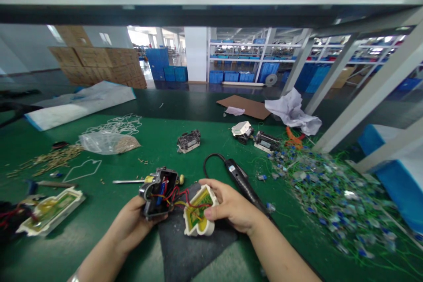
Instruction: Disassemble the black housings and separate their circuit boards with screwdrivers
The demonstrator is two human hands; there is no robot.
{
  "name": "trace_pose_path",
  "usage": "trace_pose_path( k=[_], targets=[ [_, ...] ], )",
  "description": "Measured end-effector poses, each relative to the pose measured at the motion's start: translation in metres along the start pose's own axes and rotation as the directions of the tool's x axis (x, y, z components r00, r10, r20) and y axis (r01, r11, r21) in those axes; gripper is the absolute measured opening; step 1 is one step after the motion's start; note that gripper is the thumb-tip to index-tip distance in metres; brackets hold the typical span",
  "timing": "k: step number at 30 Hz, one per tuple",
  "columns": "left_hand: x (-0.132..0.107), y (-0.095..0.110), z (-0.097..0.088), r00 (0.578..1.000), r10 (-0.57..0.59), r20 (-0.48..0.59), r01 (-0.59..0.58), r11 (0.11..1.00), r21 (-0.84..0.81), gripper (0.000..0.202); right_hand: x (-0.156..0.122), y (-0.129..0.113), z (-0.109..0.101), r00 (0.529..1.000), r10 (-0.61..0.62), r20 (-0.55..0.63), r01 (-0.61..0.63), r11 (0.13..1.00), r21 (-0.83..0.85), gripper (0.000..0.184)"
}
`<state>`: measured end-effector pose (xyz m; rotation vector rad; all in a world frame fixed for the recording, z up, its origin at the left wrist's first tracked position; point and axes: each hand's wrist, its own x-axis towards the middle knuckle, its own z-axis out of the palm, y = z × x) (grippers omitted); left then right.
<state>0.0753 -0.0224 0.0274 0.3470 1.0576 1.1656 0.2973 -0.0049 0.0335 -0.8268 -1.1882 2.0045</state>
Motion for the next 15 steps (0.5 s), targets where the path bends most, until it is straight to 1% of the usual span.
trace_pose_path(
  k=[4,8,10,13,15],
  targets=[
    [0.001,-0.002,0.001,0.994,-0.105,-0.015,0.106,0.994,0.034,0.022,0.000,0.000,-0.001,1.000,0.021,0.001,-0.021,1.000,-0.001,0.076],
    [0.000,0.000,0.002,0.984,-0.180,0.008,0.180,0.984,0.006,0.024,0.000,-0.002,0.004,0.999,0.008,-0.031,-0.009,1.000,-0.023,0.072],
    [-0.001,0.002,0.004,0.976,-0.215,0.026,0.216,0.976,-0.010,0.028,0.000,-0.002,0.007,0.999,-0.001,-0.036,-0.001,0.999,-0.037,0.071],
    [-0.003,0.005,0.007,0.961,-0.272,0.045,0.273,0.962,-0.023,0.036,0.003,0.000,0.011,1.000,0.004,-0.013,-0.006,0.996,-0.085,0.074],
    [-0.004,0.006,0.008,0.954,-0.295,0.055,0.297,0.955,-0.029,0.039,0.004,0.002,0.014,1.000,0.019,0.002,-0.019,0.989,-0.147,0.075]
  ],
)
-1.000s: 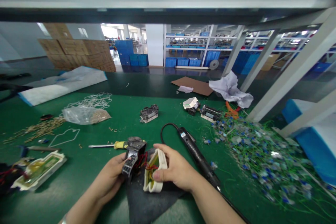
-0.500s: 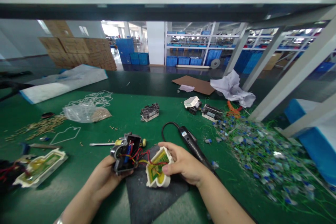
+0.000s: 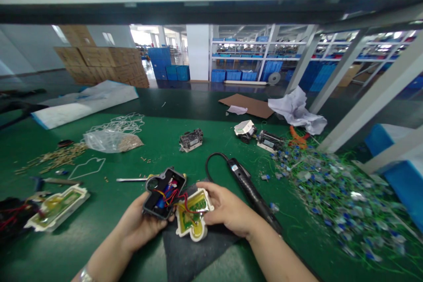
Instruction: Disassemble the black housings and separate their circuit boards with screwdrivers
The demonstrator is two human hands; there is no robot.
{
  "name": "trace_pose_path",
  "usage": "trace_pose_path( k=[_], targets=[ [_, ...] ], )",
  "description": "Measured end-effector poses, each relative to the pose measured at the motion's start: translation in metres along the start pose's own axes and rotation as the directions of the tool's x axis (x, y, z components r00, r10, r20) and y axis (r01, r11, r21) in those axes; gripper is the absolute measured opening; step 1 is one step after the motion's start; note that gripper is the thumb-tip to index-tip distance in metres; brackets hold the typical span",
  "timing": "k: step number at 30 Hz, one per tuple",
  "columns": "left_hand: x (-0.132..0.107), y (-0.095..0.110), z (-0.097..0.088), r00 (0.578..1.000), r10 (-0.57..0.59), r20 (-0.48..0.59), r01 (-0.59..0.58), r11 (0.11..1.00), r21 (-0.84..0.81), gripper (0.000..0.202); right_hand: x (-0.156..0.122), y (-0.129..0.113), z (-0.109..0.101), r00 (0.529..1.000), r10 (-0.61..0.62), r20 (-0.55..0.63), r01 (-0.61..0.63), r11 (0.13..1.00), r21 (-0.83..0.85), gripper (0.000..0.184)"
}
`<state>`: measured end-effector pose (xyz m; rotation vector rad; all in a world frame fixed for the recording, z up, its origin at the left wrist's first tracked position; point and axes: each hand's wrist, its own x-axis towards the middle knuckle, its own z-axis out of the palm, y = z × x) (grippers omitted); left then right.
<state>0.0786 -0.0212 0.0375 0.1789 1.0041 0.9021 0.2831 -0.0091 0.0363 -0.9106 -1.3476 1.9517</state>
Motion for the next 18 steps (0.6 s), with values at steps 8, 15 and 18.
trace_pose_path(
  k=[8,15,18],
  targets=[
    [0.005,-0.006,-0.006,0.998,0.058,0.011,-0.058,0.998,-0.001,0.026,-0.012,-0.024,-0.002,0.988,-0.011,-0.156,-0.077,0.834,-0.546,0.049],
    [0.007,-0.011,-0.006,0.992,0.111,-0.054,-0.105,0.989,0.102,0.019,-0.024,-0.037,-0.008,0.923,-0.142,-0.358,-0.258,0.463,-0.848,0.036],
    [0.005,-0.014,-0.004,0.981,0.186,-0.045,-0.178,0.973,0.147,0.014,-0.020,-0.038,0.013,0.939,-0.222,-0.262,-0.135,0.464,-0.876,0.032]
  ],
)
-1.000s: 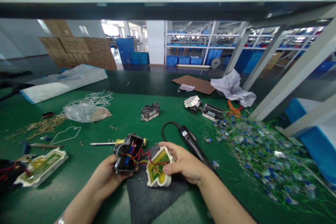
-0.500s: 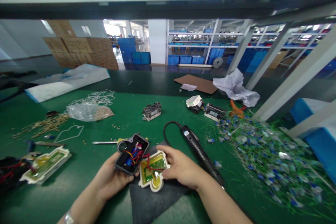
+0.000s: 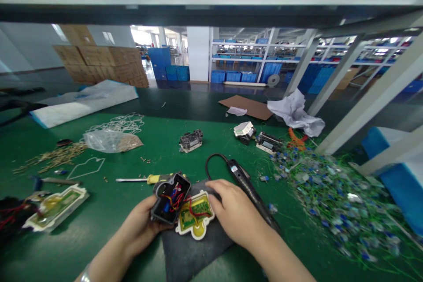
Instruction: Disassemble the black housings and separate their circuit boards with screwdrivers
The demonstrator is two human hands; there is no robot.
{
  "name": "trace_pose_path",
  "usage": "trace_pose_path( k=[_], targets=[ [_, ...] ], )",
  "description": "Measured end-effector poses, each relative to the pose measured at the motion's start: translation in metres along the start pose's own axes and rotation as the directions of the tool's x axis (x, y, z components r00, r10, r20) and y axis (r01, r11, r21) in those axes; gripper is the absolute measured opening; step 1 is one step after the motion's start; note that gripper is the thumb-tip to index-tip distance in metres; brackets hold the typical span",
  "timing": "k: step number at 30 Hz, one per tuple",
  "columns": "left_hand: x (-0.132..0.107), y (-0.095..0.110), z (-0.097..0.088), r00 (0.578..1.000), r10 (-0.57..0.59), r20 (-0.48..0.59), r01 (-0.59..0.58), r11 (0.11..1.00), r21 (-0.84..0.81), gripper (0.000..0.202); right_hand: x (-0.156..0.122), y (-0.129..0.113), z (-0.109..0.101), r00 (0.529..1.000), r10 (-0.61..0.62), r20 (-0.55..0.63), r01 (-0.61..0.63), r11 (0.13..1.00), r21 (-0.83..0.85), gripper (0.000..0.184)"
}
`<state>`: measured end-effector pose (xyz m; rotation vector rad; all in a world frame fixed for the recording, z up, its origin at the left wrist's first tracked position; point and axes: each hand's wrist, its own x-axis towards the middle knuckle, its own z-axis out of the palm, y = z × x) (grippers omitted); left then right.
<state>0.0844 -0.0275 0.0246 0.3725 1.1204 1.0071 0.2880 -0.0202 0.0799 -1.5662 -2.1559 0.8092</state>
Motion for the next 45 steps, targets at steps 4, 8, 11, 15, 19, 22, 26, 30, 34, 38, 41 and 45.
trace_pose_path(
  k=[4,8,11,15,19,22,26,30,34,38,41,45],
  targets=[
    [-0.002,-0.004,0.003,0.989,0.124,0.080,-0.127,0.991,0.034,0.021,0.007,-0.027,0.021,0.996,-0.061,-0.061,0.078,0.940,0.332,0.036],
    [0.002,-0.010,0.004,0.936,0.339,0.099,-0.343,0.939,0.035,0.030,0.016,-0.040,0.039,0.999,-0.042,0.014,0.026,0.814,0.580,0.043],
    [0.005,-0.012,0.003,0.897,0.439,0.047,-0.441,0.894,0.076,0.030,0.014,-0.045,0.046,0.997,-0.059,0.047,0.008,0.698,0.716,0.046],
    [0.005,-0.010,0.004,0.859,0.511,0.029,-0.508,0.842,0.181,0.028,0.008,-0.049,0.049,0.997,-0.049,0.063,-0.028,0.528,0.849,0.048],
    [0.002,-0.008,0.005,0.814,0.581,0.004,-0.556,0.777,0.295,0.027,0.008,-0.053,0.047,0.996,-0.026,0.080,-0.061,0.443,0.895,0.040],
    [0.001,-0.010,0.004,0.786,0.618,-0.003,-0.579,0.738,0.347,0.028,0.008,-0.053,0.045,0.996,0.002,0.093,-0.086,0.398,0.913,0.041],
    [0.001,-0.011,0.003,0.768,0.640,0.011,-0.600,0.714,0.361,0.028,0.006,-0.053,0.044,0.996,0.016,0.082,-0.082,0.371,0.925,0.040],
    [-0.001,-0.011,0.005,0.764,0.645,-0.020,-0.598,0.720,0.353,0.029,0.004,-0.054,0.041,0.994,0.050,0.101,-0.112,0.335,0.935,0.041],
    [-0.002,-0.010,0.005,0.765,0.644,-0.015,-0.597,0.718,0.360,0.029,0.003,-0.052,0.042,0.984,0.130,0.124,-0.157,0.287,0.945,0.044],
    [-0.002,-0.009,0.005,0.778,0.628,-0.004,-0.592,0.736,0.327,0.030,0.005,-0.049,0.048,0.970,0.215,0.113,-0.166,0.246,0.955,0.045],
    [-0.003,-0.009,0.005,0.796,0.603,0.054,-0.588,0.748,0.307,0.031,0.008,-0.047,0.052,0.970,0.203,0.130,-0.176,0.228,0.958,0.051],
    [-0.004,-0.009,0.005,0.808,0.579,0.108,-0.581,0.755,0.303,0.030,0.013,-0.044,0.052,0.966,0.204,0.157,-0.201,0.222,0.954,0.055]
  ],
)
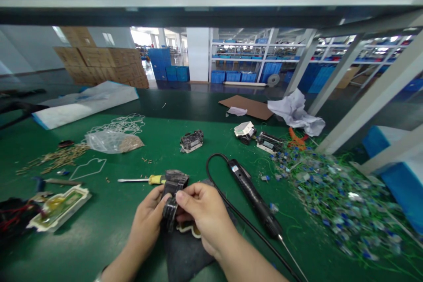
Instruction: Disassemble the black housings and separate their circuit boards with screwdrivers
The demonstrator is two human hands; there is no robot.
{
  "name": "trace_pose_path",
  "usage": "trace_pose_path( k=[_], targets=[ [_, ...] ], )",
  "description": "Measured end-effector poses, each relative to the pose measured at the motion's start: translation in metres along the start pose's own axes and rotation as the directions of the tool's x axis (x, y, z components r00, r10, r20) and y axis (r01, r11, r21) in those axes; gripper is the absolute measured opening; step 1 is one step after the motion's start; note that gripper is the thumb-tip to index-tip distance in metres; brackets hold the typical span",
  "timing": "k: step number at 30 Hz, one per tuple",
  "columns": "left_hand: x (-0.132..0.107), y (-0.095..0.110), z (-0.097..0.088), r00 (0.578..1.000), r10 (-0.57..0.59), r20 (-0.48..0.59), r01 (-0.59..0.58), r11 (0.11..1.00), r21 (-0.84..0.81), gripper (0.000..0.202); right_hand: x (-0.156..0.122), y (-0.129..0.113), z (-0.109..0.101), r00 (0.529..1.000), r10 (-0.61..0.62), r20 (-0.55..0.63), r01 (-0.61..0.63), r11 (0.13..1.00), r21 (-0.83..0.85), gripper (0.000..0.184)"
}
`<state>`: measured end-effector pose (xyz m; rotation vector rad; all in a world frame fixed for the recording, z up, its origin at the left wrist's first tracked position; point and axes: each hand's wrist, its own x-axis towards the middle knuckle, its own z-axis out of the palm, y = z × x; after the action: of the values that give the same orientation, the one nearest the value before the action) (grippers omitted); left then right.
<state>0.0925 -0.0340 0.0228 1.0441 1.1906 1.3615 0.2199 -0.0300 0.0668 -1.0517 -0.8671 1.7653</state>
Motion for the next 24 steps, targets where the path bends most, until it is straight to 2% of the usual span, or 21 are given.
trace_pose_path(
  k=[8,16,24],
  targets=[
    [0.0019,0.0066,0.0002,0.997,-0.046,0.055,0.050,0.997,-0.064,0.033,0.0033,-0.0004,-0.0057,1.000,0.010,0.010,-0.010,1.000,-0.003,0.047],
    [0.0033,0.0057,-0.0011,0.996,-0.044,0.078,0.048,0.998,-0.048,0.033,0.0056,-0.0007,-0.0061,0.999,0.023,0.028,-0.023,1.000,0.010,0.046],
    [0.0036,0.0074,-0.0023,0.996,-0.037,0.087,0.042,0.997,-0.059,0.031,0.0034,-0.0033,-0.0079,0.998,0.025,0.061,-0.019,0.996,-0.085,0.046]
  ],
)
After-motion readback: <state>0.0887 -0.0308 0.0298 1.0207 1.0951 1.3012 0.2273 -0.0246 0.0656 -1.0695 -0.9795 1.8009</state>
